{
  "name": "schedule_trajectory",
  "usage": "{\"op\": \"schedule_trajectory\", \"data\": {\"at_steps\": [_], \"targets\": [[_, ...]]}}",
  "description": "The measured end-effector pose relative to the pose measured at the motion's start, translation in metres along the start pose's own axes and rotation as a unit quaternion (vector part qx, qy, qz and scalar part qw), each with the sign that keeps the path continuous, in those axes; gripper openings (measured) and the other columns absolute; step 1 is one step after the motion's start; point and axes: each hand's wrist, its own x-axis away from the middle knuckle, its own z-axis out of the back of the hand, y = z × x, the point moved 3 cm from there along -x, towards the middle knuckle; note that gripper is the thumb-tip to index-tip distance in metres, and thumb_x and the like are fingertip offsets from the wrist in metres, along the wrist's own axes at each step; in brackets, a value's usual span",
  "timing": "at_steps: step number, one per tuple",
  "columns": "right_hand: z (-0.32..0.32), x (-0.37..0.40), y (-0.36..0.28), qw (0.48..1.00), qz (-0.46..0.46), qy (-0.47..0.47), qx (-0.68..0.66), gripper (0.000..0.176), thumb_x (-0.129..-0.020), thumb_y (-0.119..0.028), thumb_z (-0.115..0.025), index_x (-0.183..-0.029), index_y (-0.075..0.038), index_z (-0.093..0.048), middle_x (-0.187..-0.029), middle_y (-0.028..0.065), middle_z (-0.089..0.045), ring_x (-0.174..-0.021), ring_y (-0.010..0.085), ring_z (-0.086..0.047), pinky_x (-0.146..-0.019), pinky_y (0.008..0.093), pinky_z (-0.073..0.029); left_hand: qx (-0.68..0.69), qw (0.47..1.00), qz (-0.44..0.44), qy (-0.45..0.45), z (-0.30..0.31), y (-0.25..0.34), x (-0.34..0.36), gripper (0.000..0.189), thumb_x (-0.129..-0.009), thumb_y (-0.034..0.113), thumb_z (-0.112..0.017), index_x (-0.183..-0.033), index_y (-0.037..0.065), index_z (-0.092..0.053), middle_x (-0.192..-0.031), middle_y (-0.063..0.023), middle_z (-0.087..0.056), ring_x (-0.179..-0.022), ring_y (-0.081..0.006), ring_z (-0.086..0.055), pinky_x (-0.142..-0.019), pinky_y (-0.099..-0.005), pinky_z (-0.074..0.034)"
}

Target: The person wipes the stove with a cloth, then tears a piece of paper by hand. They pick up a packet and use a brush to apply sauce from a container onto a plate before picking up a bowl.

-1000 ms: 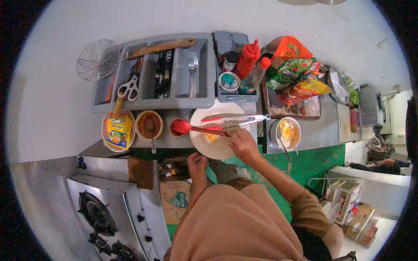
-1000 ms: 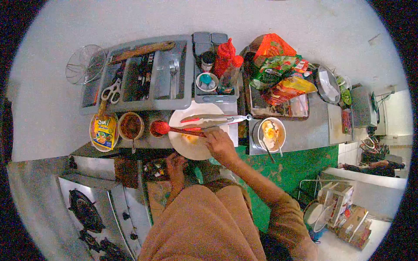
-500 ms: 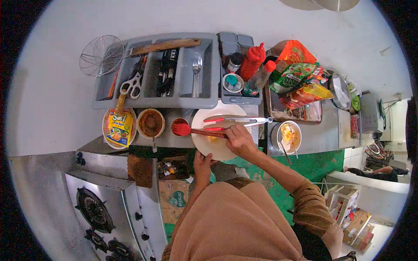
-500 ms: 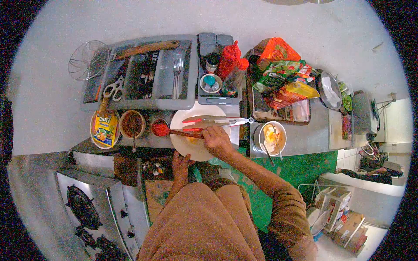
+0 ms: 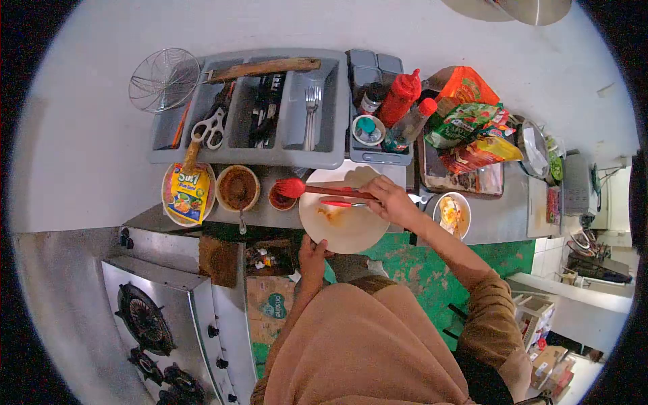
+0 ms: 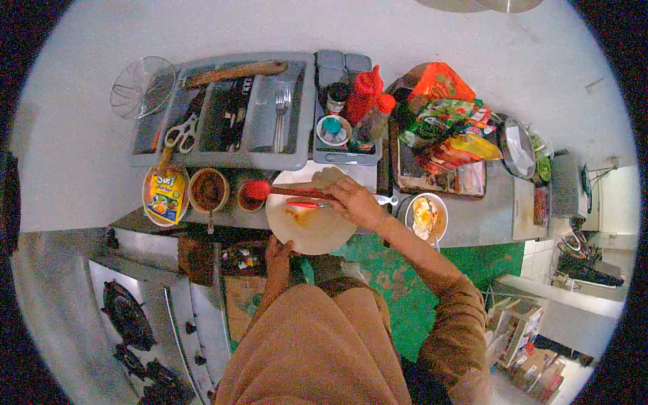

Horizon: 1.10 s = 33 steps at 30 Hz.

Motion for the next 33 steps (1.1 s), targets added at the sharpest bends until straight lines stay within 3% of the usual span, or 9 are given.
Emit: {"op": "schedule_trajectory", "data": {"at_steps": [5,7,17,25,28,33], "targets": [[-0.004,-0.004,0.015,0.999,0.027,-0.001,-0.024,0.029,-0.072,-0.003,-0.062,-0.101,-0.004,-0.056,-0.093,0.0114,-0.057,-0.09,0.031,-0.053,-0.081,0.0384,-0.045,-0.019,1.0,-0.019,-0.006,0.001,0.007,0.001,0.025,-0.087,0.004,-0.05,-0.111,0.001,-0.047,-0.095,-0.0062,-0.059,-0.074,-0.0105,-0.058,-0.063,-0.0243,-0.049],[-0.009,-0.006,0.02,0.997,-0.014,-0.054,-0.046,0.028,-0.076,-0.011,-0.059,-0.103,-0.003,-0.055,-0.101,0.0134,-0.056,-0.1,0.0321,-0.051,-0.089,0.0408,-0.043,-0.008,1.0,-0.011,0.007,-0.003,0.015,0.004,0.026,-0.086,0.005,-0.051,-0.112,0.001,-0.047,-0.094,-0.0058,-0.059,-0.074,-0.0105,-0.058,-0.064,-0.0243,-0.049],[-0.016,-0.019,0.029,0.995,-0.022,-0.073,-0.065,0.025,-0.079,-0.014,-0.058,-0.102,-0.004,-0.057,-0.096,0.0134,-0.056,-0.098,0.0329,-0.052,-0.089,0.0408,-0.042,-0.039,0.999,-0.008,-0.004,0.005,0.002,0.001,0.028,-0.086,0.007,-0.053,-0.113,0.002,-0.047,-0.093,-0.0048,-0.06,-0.078,-0.0112,-0.059,-0.064,-0.0248,-0.049],[-0.024,-0.021,0.04,0.993,-0.035,-0.054,-0.101,0.027,-0.084,-0.018,-0.055,-0.107,-0.005,-0.056,-0.107,0.0136,-0.057,-0.104,0.0329,-0.05,-0.092,0.0399,-0.04,-0.014,1.0,-0.012,0.002,0.0,0.006,0.005,0.023,-0.086,0.01,-0.053,-0.107,0.002,-0.048,-0.091,-0.0049,-0.06,-0.075,-0.0115,-0.058,-0.063,-0.0246,-0.049],[-0.023,-0.021,0.038,0.994,0.006,-0.029,-0.103,0.027,-0.08,-0.013,-0.06,-0.106,-0.005,-0.058,-0.099,0.0129,-0.059,-0.092,0.0313,-0.054,-0.085,0.0382,-0.043,0.002,1.0,0.003,0.011,-0.002,0.008,0.006,0.022,-0.086,0.012,-0.053,-0.105,0.002,-0.049,-0.089,-0.0047,-0.06,-0.074,-0.0115,-0.058,-0.063,-0.0248,-0.048],[-0.02,-0.019,0.024,0.994,0.027,-0.034,-0.1,0.026,-0.081,-0.013,-0.06,-0.105,-0.005,-0.058,-0.1,0.0127,-0.059,-0.093,0.0316,-0.054,-0.086,0.0379,-0.042,-0.003,1.0,-0.007,0.015,-0.003,0.01,0.007,0.021,-0.086,0.012,-0.053,-0.104,0.001,-0.049,-0.089,-0.0049,-0.059,-0.073,-0.0114,-0.057,-0.063,-0.0252,-0.048]]}}
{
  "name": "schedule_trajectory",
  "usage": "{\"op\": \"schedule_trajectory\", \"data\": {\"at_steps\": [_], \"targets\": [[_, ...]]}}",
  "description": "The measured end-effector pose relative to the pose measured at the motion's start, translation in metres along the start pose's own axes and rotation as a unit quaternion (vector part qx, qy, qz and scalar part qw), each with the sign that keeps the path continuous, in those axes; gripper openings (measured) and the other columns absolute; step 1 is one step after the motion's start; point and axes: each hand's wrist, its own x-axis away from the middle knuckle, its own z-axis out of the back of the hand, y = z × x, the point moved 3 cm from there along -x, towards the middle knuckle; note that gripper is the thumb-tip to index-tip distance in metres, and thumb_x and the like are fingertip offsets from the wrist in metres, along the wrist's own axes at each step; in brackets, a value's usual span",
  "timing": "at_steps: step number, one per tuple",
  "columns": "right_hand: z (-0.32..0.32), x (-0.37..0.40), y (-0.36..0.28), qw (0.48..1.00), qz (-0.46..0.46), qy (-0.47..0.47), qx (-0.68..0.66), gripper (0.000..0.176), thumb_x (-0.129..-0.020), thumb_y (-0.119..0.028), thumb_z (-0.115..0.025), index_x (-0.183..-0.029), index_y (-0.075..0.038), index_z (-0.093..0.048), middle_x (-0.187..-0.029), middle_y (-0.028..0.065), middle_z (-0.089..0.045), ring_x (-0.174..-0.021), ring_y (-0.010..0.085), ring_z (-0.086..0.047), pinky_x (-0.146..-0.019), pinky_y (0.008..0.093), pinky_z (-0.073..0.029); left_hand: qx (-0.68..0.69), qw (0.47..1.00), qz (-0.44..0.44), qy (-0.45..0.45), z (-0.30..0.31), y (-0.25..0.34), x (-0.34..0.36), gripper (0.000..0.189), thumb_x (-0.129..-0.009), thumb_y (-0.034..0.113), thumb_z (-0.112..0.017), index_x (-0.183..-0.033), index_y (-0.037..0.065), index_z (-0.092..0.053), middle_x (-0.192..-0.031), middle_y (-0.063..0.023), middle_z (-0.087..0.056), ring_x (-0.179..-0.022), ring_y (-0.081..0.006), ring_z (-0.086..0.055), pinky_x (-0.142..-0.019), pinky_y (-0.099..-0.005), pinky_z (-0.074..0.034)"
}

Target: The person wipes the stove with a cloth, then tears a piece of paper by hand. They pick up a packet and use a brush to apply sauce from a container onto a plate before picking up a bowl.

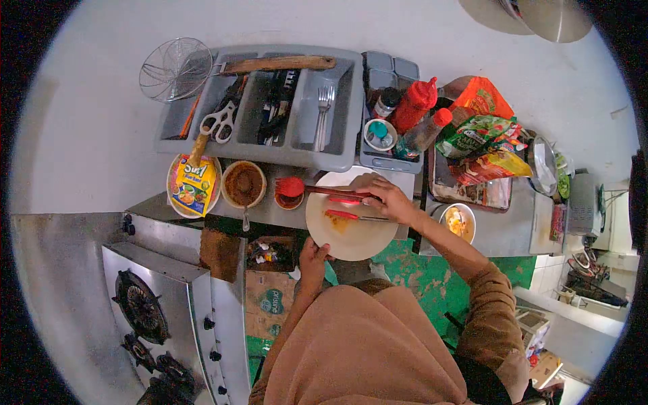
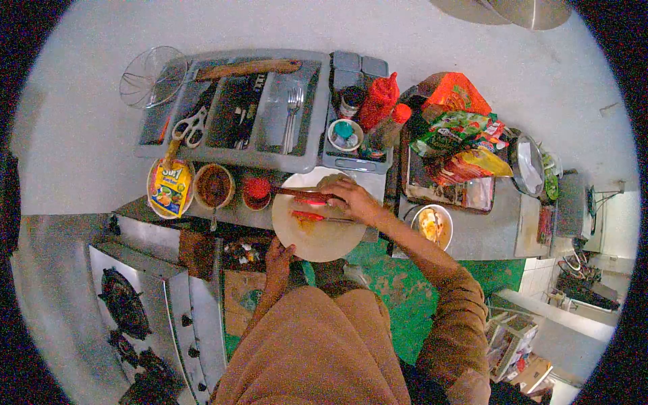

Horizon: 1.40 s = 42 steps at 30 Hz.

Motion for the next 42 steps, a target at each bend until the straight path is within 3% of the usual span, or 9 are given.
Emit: {"op": "schedule_trajectory", "data": {"at_steps": [10,15,17,24,26,35,38,40,42], "targets": [[-0.005,0.019,0.005,0.996,-0.083,-0.031,-0.025,0.026,-0.08,-0.011,-0.061,-0.106,-0.006,-0.057,-0.097,0.0126,-0.058,-0.093,0.0298,-0.055,-0.082,0.0373,-0.044,0.028,0.999,0.027,0.013,-0.003,-0.001,0.001,0.021,-0.085,0.01,-0.055,-0.104,0.001,-0.049,-0.086,-0.0052,-0.059,-0.071,-0.0108,-0.057,-0.061,-0.0242,-0.048],[-0.002,0.018,0.002,0.996,-0.08,-0.037,-0.007,0.028,-0.079,-0.006,-0.06,-0.106,-0.006,-0.056,-0.096,0.0131,-0.057,-0.093,0.03,-0.055,-0.081,0.0369,-0.044,0.001,0.999,0.037,0.017,0.0,-0.006,-0.002,0.018,-0.085,0.007,-0.053,-0.102,0.001,-0.049,-0.086,-0.0052,-0.06,-0.068,-0.0107,-0.057,-0.061,-0.0236,-0.048],[-0.004,0.017,0.001,0.997,-0.068,-0.032,-0.004,0.028,-0.078,-0.005,-0.059,-0.106,-0.006,-0.056,-0.096,0.0135,-0.057,-0.094,0.0301,-0.055,-0.081,0.0368,-0.044,-0.016,0.999,0.052,-0.005,0.003,-0.01,-0.003,0.037,-0.083,0.003,-0.053,-0.119,0.003,-0.046,-0.099,-0.0073,-0.06,-0.082,-0.0155,-0.058,-0.069,-0.0278,-0.05],[-0.003,0.017,-0.004,0.997,-0.06,-0.034,-0.019,0.028,-0.077,-0.006,-0.06,-0.105,-0.005,-0.056,-0.097,0.014,-0.056,-0.094,0.0308,-0.054,-0.084,0.0374,-0.044,0.004,0.998,0.066,0.016,0.002,-0.013,-0.002,0.036,-0.084,0.003,-0.053,-0.119,0.002,-0.046,-0.1,-0.0073,-0.059,-0.083,-0.0159,-0.058,-0.071,-0.0291,-0.05],[-0.003,0.017,-0.003,0.997,-0.07,-0.026,-0.026,0.027,-0.077,-0.005,-0.06,-0.104,-0.005,-0.056,-0.097,0.014,-0.056,-0.094,0.0309,-0.054,-0.084,0.0374,-0.044,0.023,0.999,0.038,0.023,-0.004,-0.001,0.001,0.021,-0.086,0.006,-0.052,-0.106,0.001,-0.049,-0.087,-0.0046,-0.06,-0.069,-0.0105,-0.058,-0.06,-0.0236,-0.048],[-0.004,0.021,0.002,0.998,-0.06,-0.002,-0.003,0.029,-0.078,-0.008,-0.06,-0.107,-0.005,-0.056,-0.095,0.0135,-0.055,-0.094,0.0303,-0.054,-0.082,0.0372,-0.045,0.05,0.996,0.06,0.032,-0.006,-0.004,0.002,0.029,-0.085,0.01,-0.054,-0.111,0.001,-0.047,-0.092,-0.0054,-0.06,-0.074,-0.0113,-0.059,-0.063,-0.0245,-0.049],[0.001,0.017,-0.002,0.995,-0.096,-0.029,-0.015,0.03,-0.078,-0.007,-0.061,-0.108,-0.005,-0.056,-0.097,0.0134,-0.055,-0.094,0.0301,-0.055,-0.082,0.0368,-0.045,0.025,0.998,0.05,0.037,-0.006,-0.003,-0.002,0.029,-0.085,0.009,-0.054,-0.111,0.001,-0.047,-0.093,-0.0059,-0.06,-0.075,-0.0116,-0.059,-0.064,-0.0246,-0.05],[-0.003,0.018,0.006,0.995,-0.094,-0.036,-0.021,0.031,-0.08,-0.013,-0.058,-0.11,-0.008,-0.054,-0.107,0.0148,-0.055,-0.109,0.0348,-0.047,-0.097,0.0407,-0.037,0.021,0.998,0.053,0.033,-0.007,0.003,-0.004,0.029,-0.085,0.009,-0.054,-0.112,0.001,-0.047,-0.093,-0.0061,-0.06,-0.075,-0.0116,-0.059,-0.063,-0.0247,-0.05],[-0.004,0.017,0.008,0.997,-0.075,-0.02,-0.015,0.031,-0.079,-0.01,-0.059,-0.11,-0.006,-0.055,-0.104,0.0142,-0.055,-0.102,0.0326,-0.051,-0.091,0.0387,-0.041,0.016,0.998,0.055,0.027,-0.007,0.004,-0.006,0.029,-0.085,0.009,-0.053,-0.112,0.001,-0.047,-0.094,-0.0062,-0.06,-0.075,-0.0117,-0.059,-0.063,-0.0248,-0.05]]}}
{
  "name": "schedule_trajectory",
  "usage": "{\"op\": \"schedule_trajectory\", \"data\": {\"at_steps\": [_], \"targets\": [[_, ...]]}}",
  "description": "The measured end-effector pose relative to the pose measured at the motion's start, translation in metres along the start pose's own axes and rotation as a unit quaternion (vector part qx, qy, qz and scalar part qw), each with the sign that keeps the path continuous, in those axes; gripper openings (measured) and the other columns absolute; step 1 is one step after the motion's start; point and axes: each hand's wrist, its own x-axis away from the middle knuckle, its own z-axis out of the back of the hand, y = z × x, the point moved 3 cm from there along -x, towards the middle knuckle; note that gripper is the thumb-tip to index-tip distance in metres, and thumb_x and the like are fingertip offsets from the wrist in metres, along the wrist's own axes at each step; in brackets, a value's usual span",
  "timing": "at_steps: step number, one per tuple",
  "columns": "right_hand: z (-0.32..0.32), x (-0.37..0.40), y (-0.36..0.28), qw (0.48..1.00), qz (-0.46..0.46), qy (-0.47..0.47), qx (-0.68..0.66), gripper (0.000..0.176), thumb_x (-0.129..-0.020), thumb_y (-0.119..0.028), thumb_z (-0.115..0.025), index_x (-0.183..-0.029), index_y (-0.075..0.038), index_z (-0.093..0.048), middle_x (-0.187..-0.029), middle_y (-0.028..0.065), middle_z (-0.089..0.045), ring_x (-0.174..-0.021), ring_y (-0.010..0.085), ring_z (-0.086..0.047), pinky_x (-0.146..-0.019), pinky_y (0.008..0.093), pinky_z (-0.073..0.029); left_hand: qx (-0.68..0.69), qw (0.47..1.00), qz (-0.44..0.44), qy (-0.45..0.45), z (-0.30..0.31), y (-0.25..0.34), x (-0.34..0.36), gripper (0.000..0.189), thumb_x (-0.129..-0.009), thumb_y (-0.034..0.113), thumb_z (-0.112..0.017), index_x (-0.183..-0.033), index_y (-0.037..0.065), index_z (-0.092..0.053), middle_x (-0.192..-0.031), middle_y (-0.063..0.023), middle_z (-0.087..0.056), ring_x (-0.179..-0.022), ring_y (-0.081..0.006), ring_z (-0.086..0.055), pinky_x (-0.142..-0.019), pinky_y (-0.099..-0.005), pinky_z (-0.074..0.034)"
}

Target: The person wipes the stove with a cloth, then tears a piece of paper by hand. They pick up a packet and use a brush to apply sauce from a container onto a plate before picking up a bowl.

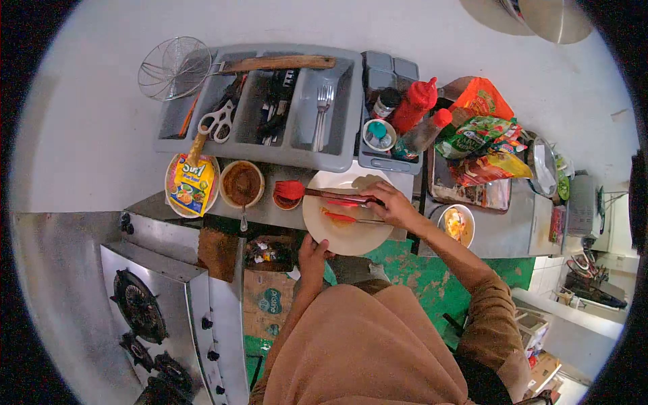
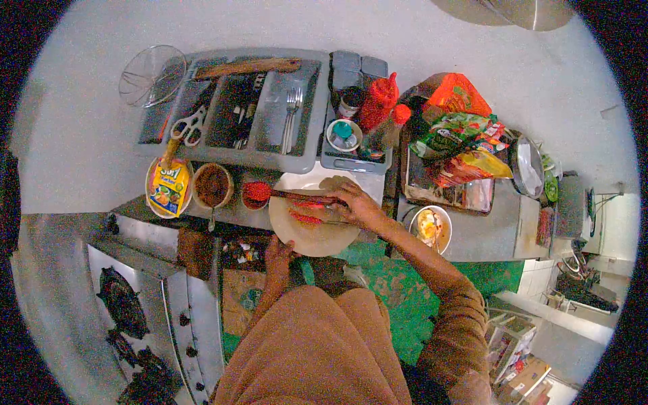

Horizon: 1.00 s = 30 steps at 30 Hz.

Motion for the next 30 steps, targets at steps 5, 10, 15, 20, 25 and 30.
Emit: {"op": "schedule_trajectory", "data": {"at_steps": [5,10,15,20,25,30], "targets": [[0.0,-0.001,-0.001,0.999,0.037,0.017,0.017,0.033,-0.078,-0.006,-0.059,-0.11,-0.003,-0.055,-0.104,0.0136,-0.055,-0.098,0.0303,-0.054,-0.086,0.0369,-0.044,0.026,0.999,-0.02,-0.005,0.0,-0.005,-0.003,0.03,-0.086,0.008,-0.052,-0.114,0.001,-0.046,-0.096,-0.007,-0.06,-0.075,-0.0124,-0.06,-0.063,-0.0252,-0.05],[0.002,0.004,-0.012,0.992,0.07,0.051,0.095,0.04,-0.075,-0.008,-0.063,-0.113,-0.004,-0.053,-0.109,0.0124,-0.054,-0.102,0.0315,-0.051,-0.088,0.0389,-0.042,0.026,1.0,-0.016,-0.003,-0.001,-0.002,0.0,0.029,-0.086,0.008,-0.053,-0.114,0.001,-0.047,-0.097,-0.0063,-0.06,-0.076,-0.0117,-0.06,-0.063,-0.0241,-0.049],[0.012,0.039,-0.039,0.978,0.068,0.082,0.178,0.042,-0.073,-0.016,-0.066,-0.111,-0.005,-0.053,-0.107,0.0126,-0.053,-0.098,0.0318,-0.05,-0.083,0.0414,-0.042,-0.011,1.0,-0.01,-0.007,0.001,-0.002,0.002,0.03,-0.086,0.009,-0.054,-0.115,0.001,-0.047,-0.097,-0.0054,-0.061,-0.078,-0.0116,-0.06,-0.065,-0.0239,-0.05],[-0.003,0.072,-0.02,0.98,0.049,0.067,0.181,0.039,-0.07,-0.017,-0.067,-0.105,-0.005,-0.053,-0.102,0.0141,-0.053,-0.091,0.0334,-0.05,-0.077,0.0429,-0.042,0.051,0.999,-0.008,0.008,-0.002,-0.001,0.003,0.03,-0.087,0.01,-0.055,-0.114,0.002,-0.048,-0.098,-0.0055,-0.06,-0.082,-0.0125,-0.06,-0.067,-0.0251,-0.051],[-0.01,0.067,-0.017,0.965,0.065,0.138,0.214,0.03,-0.068,-0.012,-0.063,-0.095,-0.005,-0.052,-0.102,0.0149,-0.053,-0.089,0.0333,-0.05,-0.075,0.0443,-0.041,0.012,1.0,-0.005,-0.015,-0.001,0.0,0.006,0.036,-0.086,0.015,-0.054,-0.119,0.004,-0.045,-0.11,-0.0088,-0.055,-0.094,-0.0205,-0.057,-0.076,-0.0321,-0.051],[-0.015,0.071,-0.013,0.963,0.002,0.101,0.249,0.034,-0.067,-0.01,-0.064,-0.099,-0.007,-0.052,-0.104,0.0125,-0.052,-0.093,0.031,-0.049,-0.079,0.0437,-0.039,0.017,1.0,0.003,-0.009,-0.001,0.0,0.007,0.038,-0.085,0.016,-0.057,-0.119,0.004,-0.046,-0.11,-0.0086,-0.055,-0.094,-0.02,-0.057,-0.076,-0.0317,-0.051]]}}
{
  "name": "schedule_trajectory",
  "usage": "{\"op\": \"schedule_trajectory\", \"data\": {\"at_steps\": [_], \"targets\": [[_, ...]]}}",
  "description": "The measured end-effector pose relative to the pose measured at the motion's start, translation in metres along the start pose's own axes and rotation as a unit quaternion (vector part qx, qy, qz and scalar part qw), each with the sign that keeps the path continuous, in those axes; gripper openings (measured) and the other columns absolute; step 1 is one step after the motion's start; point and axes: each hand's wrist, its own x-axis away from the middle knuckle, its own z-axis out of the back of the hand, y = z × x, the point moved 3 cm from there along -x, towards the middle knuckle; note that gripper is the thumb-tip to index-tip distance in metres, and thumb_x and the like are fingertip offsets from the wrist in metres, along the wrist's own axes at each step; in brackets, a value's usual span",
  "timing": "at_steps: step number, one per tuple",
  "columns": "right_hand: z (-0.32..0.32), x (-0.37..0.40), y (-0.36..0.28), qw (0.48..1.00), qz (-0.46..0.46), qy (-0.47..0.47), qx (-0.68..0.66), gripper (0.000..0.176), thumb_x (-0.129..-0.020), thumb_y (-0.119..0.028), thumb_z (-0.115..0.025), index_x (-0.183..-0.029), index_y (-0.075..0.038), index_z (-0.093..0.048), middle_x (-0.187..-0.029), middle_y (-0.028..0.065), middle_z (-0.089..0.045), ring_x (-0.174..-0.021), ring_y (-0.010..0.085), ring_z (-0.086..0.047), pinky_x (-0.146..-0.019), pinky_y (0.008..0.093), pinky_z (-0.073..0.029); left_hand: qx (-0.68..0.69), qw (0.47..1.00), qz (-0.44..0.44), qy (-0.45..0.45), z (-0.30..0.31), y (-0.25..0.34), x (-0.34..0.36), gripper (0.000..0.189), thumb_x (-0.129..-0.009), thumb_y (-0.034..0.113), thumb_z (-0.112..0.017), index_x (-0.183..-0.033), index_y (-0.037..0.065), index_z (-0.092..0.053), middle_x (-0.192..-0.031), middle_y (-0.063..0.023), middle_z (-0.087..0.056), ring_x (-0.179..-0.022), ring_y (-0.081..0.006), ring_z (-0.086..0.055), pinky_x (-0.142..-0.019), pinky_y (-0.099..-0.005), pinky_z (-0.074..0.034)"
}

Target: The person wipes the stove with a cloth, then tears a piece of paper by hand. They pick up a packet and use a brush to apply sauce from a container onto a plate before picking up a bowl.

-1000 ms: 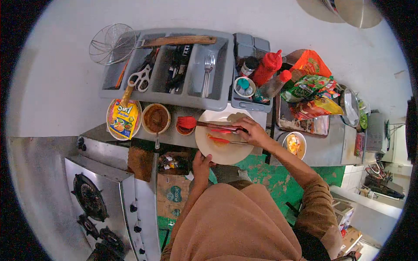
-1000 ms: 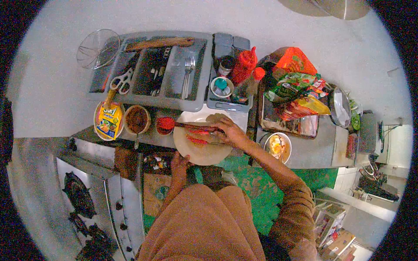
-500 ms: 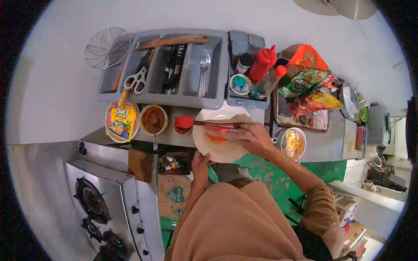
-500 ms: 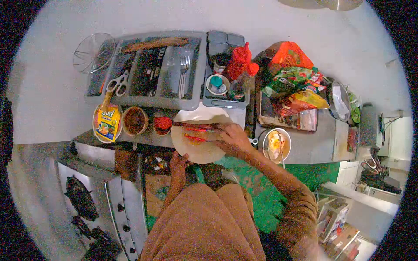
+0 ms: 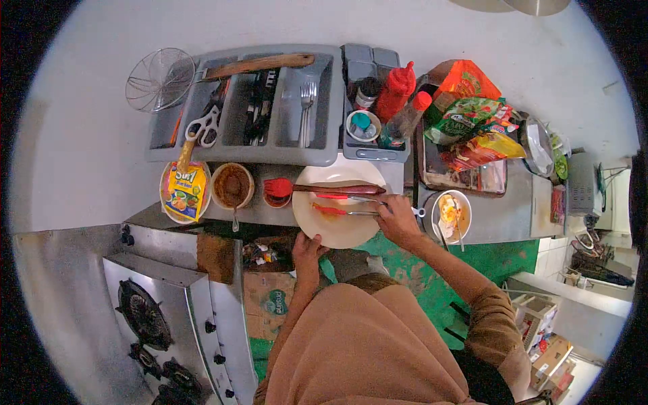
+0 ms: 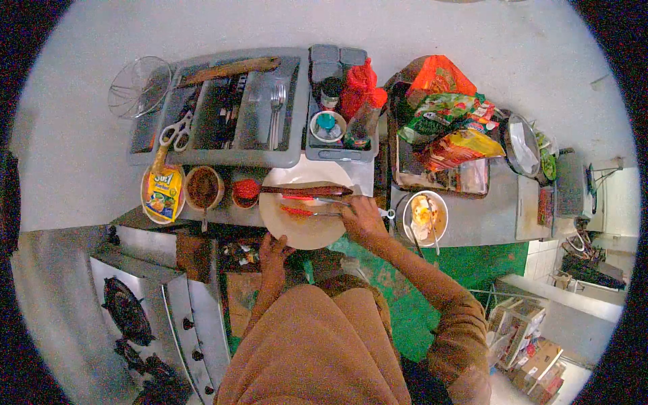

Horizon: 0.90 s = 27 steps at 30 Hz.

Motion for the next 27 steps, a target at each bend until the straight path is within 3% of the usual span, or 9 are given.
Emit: {"op": "schedule_trajectory", "data": {"at_steps": [2,7,20,27], "targets": [[-0.002,0.003,-0.002,1.0,-0.009,-0.012,-0.01,0.041,-0.066,-0.009,-0.066,-0.105,-0.008,-0.052,-0.105,0.0099,-0.051,-0.098,0.0289,-0.047,-0.084,0.042,-0.038,0.029,0.999,-0.009,0.01,-0.003,0.004,0.003,0.029,-0.085,0.016,-0.058,-0.111,0.004,-0.049,-0.097,-0.0047,-0.06,-0.082,-0.0131,-0.06,-0.07,-0.0274,-0.05],[-0.011,0.005,-0.02,0.996,0.029,0.027,-0.084,0.047,-0.065,-0.009,-0.068,-0.109,-0.008,-0.05,-0.107,0.011,-0.05,-0.097,0.0304,-0.048,-0.083,0.0427,-0.038,0.039,0.999,-0.009,0.013,-0.002,0.002,0.002,0.031,-0.085,0.019,-0.059,-0.109,0.004,-0.049,-0.096,-0.005,-0.06,-0.081,-0.0133,-0.059,-0.071,-0.0283,-0.05],[-0.013,-0.02,-0.025,0.994,0.038,0.055,-0.082,0.041,-0.065,-0.011,-0.067,-0.104,-0.008,-0.053,-0.104,0.0118,-0.054,-0.094,0.0315,-0.051,-0.08,0.0427,-0.041,0.047,0.998,0.012,0.029,0.002,-0.008,-0.002,0.029,-0.084,0.018,-0.06,-0.107,0.004,-0.049,-0.097,-0.0058,-0.059,-0.085,-0.0155,-0.059,-0.074,-0.0295,-0.051],[-0.012,-0.025,-0.023,0.996,0.026,0.052,-0.07,0.041,-0.065,-0.013,-0.068,-0.103,-0.007,-0.054,-0.106,0.0116,-0.055,-0.098,0.0308,-0.05,-0.084,0.0425,-0.04,0.051,0.999,0.002,0.016,-0.002,-0.003,0.001,0.03,-0.085,0.018,-0.06,-0.109,0.005,-0.049,-0.098,-0.0045,-0.059,-0.087,-0.0149,-0.059,-0.071,-0.0293,-0.051]]}}
